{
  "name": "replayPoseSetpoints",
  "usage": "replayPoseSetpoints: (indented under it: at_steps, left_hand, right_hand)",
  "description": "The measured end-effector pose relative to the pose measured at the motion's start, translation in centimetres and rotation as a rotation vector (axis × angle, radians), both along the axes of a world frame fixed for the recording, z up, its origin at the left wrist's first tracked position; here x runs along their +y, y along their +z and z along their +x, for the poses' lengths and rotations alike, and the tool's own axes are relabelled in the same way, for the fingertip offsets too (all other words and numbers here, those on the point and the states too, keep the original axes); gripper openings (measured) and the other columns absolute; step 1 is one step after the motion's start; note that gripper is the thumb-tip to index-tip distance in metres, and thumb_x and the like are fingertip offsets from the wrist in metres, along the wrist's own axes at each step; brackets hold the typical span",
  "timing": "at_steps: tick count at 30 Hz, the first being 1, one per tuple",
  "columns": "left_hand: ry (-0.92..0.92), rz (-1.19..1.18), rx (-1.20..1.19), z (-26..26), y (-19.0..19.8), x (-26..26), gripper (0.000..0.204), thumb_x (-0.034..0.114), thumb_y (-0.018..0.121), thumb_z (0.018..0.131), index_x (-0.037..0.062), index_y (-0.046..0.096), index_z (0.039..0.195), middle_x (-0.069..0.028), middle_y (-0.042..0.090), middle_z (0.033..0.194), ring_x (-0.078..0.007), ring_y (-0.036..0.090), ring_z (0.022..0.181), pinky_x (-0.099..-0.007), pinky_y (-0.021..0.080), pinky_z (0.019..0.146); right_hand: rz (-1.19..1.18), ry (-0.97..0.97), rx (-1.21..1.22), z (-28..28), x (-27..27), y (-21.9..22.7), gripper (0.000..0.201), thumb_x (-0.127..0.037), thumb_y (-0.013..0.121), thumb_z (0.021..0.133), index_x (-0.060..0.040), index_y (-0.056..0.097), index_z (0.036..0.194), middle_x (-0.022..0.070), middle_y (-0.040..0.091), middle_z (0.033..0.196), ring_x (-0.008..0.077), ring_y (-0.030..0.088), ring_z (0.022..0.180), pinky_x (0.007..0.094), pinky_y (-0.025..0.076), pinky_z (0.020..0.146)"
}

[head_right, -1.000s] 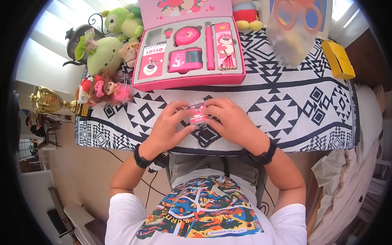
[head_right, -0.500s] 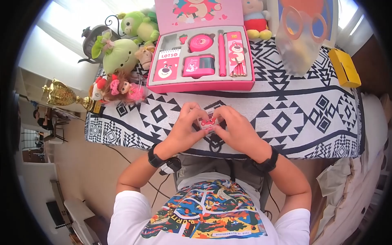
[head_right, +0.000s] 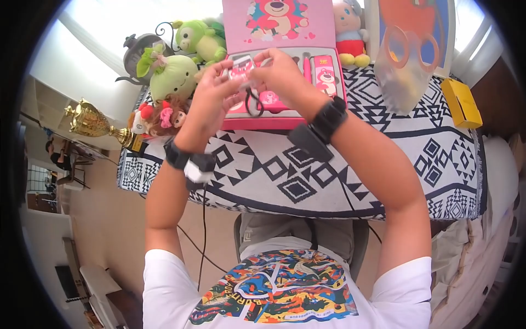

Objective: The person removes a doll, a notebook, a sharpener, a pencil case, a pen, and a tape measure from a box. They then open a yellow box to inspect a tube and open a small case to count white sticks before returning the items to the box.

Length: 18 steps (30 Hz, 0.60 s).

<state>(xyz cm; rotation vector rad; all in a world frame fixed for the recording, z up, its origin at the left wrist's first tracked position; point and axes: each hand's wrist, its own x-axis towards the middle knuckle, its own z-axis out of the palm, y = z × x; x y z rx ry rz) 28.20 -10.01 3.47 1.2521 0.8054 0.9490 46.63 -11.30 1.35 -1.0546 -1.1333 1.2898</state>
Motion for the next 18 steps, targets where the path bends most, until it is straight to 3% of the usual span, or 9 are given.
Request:
replayPoseSetpoints:
  at_steps: [4, 5, 12, 15, 18]
  left_hand:
    - [0.064, 0.006, -0.010, -1.0, 1.3, 3.9, 0.055, 0.010, 0.068, 0.097, -0.0028, 0.039, 0.141, -0.0149, 0.064, 0.116, -0.0173, 0.066, 0.094, -0.0291, 0.056, 0.082]
    - [0.065, 0.090, 0.045, -1.1, 1.5, 4.0, 0.058, 0.013, 0.069, 0.097, -0.0056, 0.037, 0.142, -0.0158, 0.066, 0.111, -0.0168, 0.067, 0.089, -0.0283, 0.057, 0.077]
    - [-0.025, 0.179, 0.254, -1.5, 0.6, 6.0, 0.058, 0.016, 0.071, 0.096, -0.0060, 0.040, 0.140, -0.0137, 0.068, 0.100, -0.0155, 0.067, 0.080, -0.0286, 0.057, 0.069]
    - [-0.027, 0.202, 0.396, -0.6, 0.5, 9.1, 0.053, 0.015, 0.071, 0.095, -0.0039, 0.044, 0.137, -0.0126, 0.068, 0.096, -0.0159, 0.066, 0.079, -0.0286, 0.057, 0.069]
    - [-0.023, 0.161, 0.449, 0.6, 0.5, 12.3, 0.046, 0.012, 0.069, 0.094, -0.0025, 0.048, 0.133, -0.0116, 0.069, 0.094, -0.0174, 0.067, 0.079, -0.0284, 0.056, 0.067]
  right_hand:
    - [0.012, -0.061, 0.194, -1.3, 2.6, 1.1, 0.047, -0.011, 0.075, 0.091, 0.0050, 0.048, 0.126, 0.0185, 0.065, 0.109, 0.0242, 0.068, 0.096, 0.0342, 0.057, 0.080]
    - [-0.006, -0.029, 0.224, -1.2, 2.6, 1.2, 0.048, -0.012, 0.076, 0.091, 0.0048, 0.048, 0.126, 0.0203, 0.064, 0.112, 0.0246, 0.068, 0.098, 0.0347, 0.056, 0.084]
    - [-0.029, 0.020, 0.154, -0.4, 3.9, 0.2, 0.047, -0.012, 0.074, 0.092, 0.0075, 0.047, 0.125, 0.0189, 0.064, 0.110, 0.0254, 0.069, 0.093, 0.0354, 0.060, 0.080]
    - [-0.047, -0.004, 0.085, -0.1, 6.1, -0.6, 0.035, -0.016, 0.070, 0.096, 0.0024, 0.053, 0.120, 0.0155, 0.065, 0.111, 0.0228, 0.070, 0.098, 0.0317, 0.059, 0.087]
    - [-0.083, 0.061, 0.102, 1.5, 10.6, -2.2, 0.036, -0.014, 0.070, 0.095, 0.0086, 0.055, 0.119, 0.0188, 0.066, 0.111, 0.0263, 0.071, 0.101, 0.0350, 0.060, 0.091]
